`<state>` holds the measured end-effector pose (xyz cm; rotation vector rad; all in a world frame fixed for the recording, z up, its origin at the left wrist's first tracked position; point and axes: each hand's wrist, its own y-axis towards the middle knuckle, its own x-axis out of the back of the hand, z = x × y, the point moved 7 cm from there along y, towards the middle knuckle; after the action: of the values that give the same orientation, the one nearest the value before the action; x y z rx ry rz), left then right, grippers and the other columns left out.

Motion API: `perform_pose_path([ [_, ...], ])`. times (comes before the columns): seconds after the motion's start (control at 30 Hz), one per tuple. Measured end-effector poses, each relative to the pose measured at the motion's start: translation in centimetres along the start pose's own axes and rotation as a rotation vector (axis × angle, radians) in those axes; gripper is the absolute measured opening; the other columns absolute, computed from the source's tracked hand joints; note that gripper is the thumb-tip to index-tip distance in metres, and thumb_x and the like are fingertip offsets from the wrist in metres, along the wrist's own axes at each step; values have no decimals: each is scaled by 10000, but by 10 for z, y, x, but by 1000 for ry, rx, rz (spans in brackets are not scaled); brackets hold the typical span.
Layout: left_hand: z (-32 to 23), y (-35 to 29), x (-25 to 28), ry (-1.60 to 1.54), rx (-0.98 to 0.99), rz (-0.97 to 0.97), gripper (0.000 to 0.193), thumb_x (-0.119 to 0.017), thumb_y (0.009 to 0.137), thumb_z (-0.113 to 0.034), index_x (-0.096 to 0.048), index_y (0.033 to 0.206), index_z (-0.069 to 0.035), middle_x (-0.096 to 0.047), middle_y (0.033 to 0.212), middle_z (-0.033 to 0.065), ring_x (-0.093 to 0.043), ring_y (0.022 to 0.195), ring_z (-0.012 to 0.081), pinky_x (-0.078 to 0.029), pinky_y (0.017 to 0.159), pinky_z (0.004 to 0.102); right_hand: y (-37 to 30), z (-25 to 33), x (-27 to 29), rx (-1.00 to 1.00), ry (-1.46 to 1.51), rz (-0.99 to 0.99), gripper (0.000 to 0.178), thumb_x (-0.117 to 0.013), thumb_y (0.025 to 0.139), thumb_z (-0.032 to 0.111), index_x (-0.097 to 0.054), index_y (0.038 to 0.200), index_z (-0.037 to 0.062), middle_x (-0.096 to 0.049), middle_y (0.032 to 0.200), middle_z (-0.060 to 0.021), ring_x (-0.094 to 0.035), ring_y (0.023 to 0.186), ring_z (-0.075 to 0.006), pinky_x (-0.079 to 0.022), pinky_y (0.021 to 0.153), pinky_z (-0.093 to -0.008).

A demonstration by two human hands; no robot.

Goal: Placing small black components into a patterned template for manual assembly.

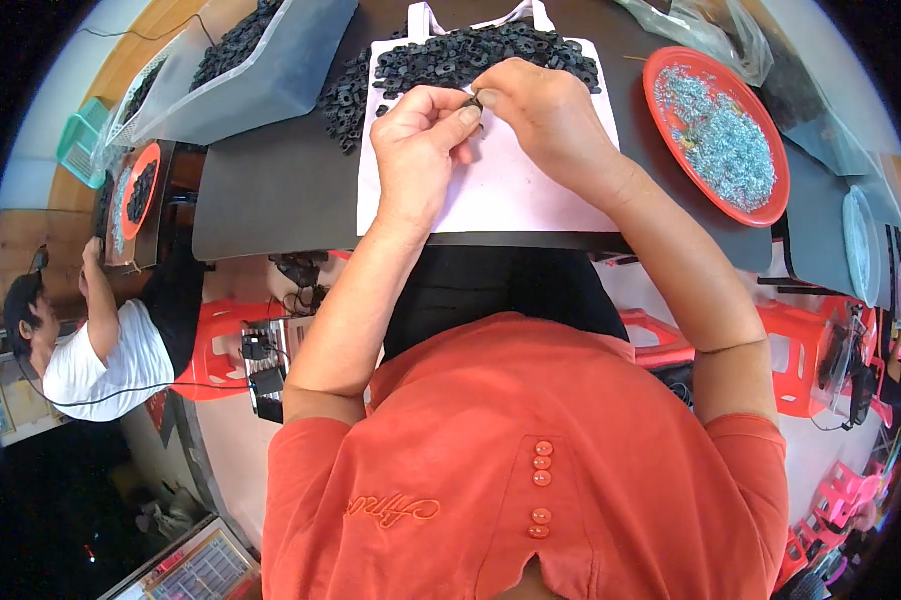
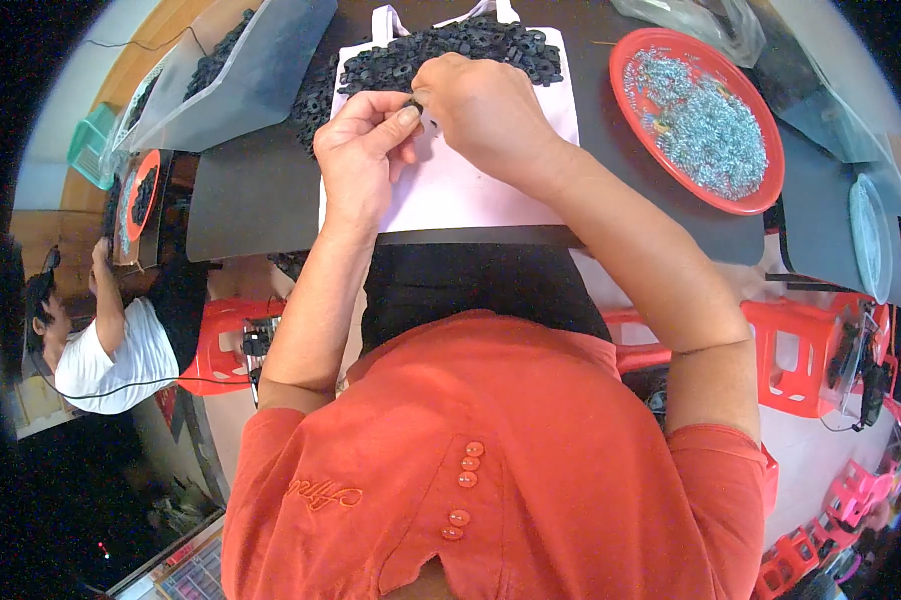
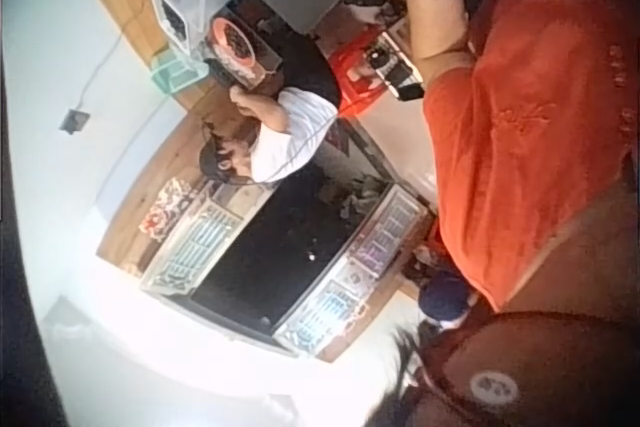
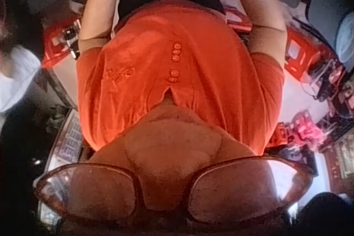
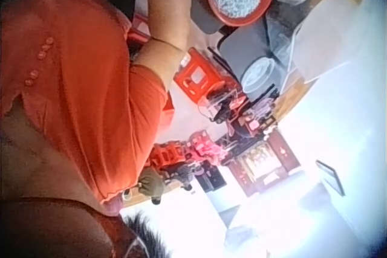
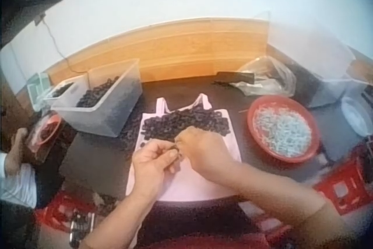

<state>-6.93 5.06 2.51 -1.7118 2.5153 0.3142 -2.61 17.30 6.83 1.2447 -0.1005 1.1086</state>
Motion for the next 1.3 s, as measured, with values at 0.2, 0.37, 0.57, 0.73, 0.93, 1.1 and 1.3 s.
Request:
perform_pose_path([
  [0.2, 1, 1, 0, 10, 14, -14, 43, -649, 849, 22, -630, 887, 28, -634, 730, 61, -533, 537, 85, -417, 487, 203, -2, -5, -1, -63, 33, 44, 149, -569, 814, 97, -664, 901, 23, -681, 877, -165, -657, 750, -350, -518, 657, -438],
  [0.37, 4, 1, -2, 52, -29, 3, 42, -643, 850, 34, -622, 884, 23, -630, 722, 49, -532, 534, 77, -416, 486, 200, -3, 0, 0, -99, -61, 15, 129, -577, 788, 82, -647, 879, 22, -671, 851, -165, -658, 741, -343, -519, 653, -438],
  [0.57, 4, 1, -4, 58, -71, 28, 43, -637, 850, 43, -620, 880, 18, -619, 704, 32, -533, 538, 69, -415, 484, 197, -5, 4, 1, -93, -96, -4, 97, -598, 754, 66, -619, 841, 26, -651, 800, -161, -652, 711, -340, -518, 621, -433],
  [0.73, 4, 0, -3, 190, -98, -2, 95, -652, 856, 9, -637, 948, 25, -621, 752, 26, -527, 588, 69, -427, 523, 202, -5, 4, 0, -107, -108, 1, 82, -605, 748, 72, -606, 817, 27, -649, 791, -158, -651, 698, -337, -516, 615, -435],
  [0.93, 2, -3, -3, 263, -126, -42, 65, -665, 811, 17, -622, 858, 8, -609, 707, 10, -514, 605, 54, -426, 550, 217, -10, 7, -3, -72, -178, -7, 99, -623, 731, 106, -570, 779, 38, -619, 760, -141, -640, 705, -322, -515, 606, -427],
  [1.1, 4, -2, -2, 287, -186, -57, 70, -669, 791, 25, -622, 841, 11, -611, 716, 14, -519, 646, 67, -441, 601, 232, -11, 14, -6, -4, -258, -4, 128, -636, 715, 135, -562, 778, 52, -581, 780, -115, -617, 743, -287, -513, 586, -395],
  [1.3, -3, -5, -4, 337, -293, -66, 85, -671, 762, 42, -613, 816, 10, -603, 700, 25, -526, 641, 82, -446, 604, 243, -12, 20, -6, 95, -295, -47, 144, -641, 706, 148, -553, 773, 57, -547, 785, -98, -588, 737, -265, -505, 555, -356],
])
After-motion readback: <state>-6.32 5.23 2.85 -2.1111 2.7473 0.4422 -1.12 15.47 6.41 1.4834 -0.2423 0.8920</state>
